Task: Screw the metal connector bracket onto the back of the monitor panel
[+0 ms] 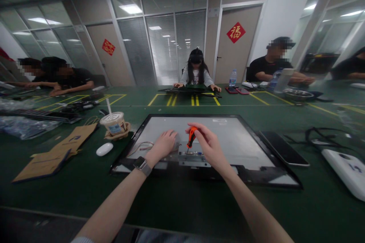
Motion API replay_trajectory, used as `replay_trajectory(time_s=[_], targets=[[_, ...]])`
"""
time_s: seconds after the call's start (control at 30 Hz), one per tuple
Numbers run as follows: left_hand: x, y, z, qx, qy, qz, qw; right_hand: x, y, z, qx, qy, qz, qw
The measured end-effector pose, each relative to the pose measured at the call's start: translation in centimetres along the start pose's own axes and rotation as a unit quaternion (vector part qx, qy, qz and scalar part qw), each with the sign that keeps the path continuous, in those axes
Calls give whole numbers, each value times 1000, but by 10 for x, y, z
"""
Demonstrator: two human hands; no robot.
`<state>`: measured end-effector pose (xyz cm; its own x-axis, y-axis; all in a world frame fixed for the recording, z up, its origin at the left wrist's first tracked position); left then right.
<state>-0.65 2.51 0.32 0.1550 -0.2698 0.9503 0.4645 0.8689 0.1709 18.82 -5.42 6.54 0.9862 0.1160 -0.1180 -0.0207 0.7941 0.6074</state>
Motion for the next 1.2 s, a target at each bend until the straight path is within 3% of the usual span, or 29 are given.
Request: replay_trajectory(time_s=[0.37, 0.53, 0.73, 1.0, 1.2], targets=[[-7, 2, 1, -5, 4, -4, 1000, 4, 1, 1, 69, -81, -63, 992], [-6, 1, 1, -8, 10, -2, 1000, 1, 0, -1, 44, -55, -27, 997], [-4, 1, 1, 1, 2, 0, 1000, 2, 1, -3, 64, -39, -56, 996], [-1, 1, 0, 1, 1, 5, 1000, 5, 0, -11, -16, 44, -7, 999], [-4, 2, 0, 6, 0, 5, 1000, 8, 1, -13, -10, 37, -17, 999]])
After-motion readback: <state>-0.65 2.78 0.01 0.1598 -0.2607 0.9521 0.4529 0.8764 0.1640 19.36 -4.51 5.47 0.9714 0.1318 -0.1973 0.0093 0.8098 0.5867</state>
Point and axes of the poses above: each hand's wrist, its own y-axis towards the middle knuckle, its own x-axis out of the back of the hand, z = x × y, the point moved 2 cm from there along y, towards the middle knuckle, and after that the axes turned 13 degrees about y, right-handed, at the moved point
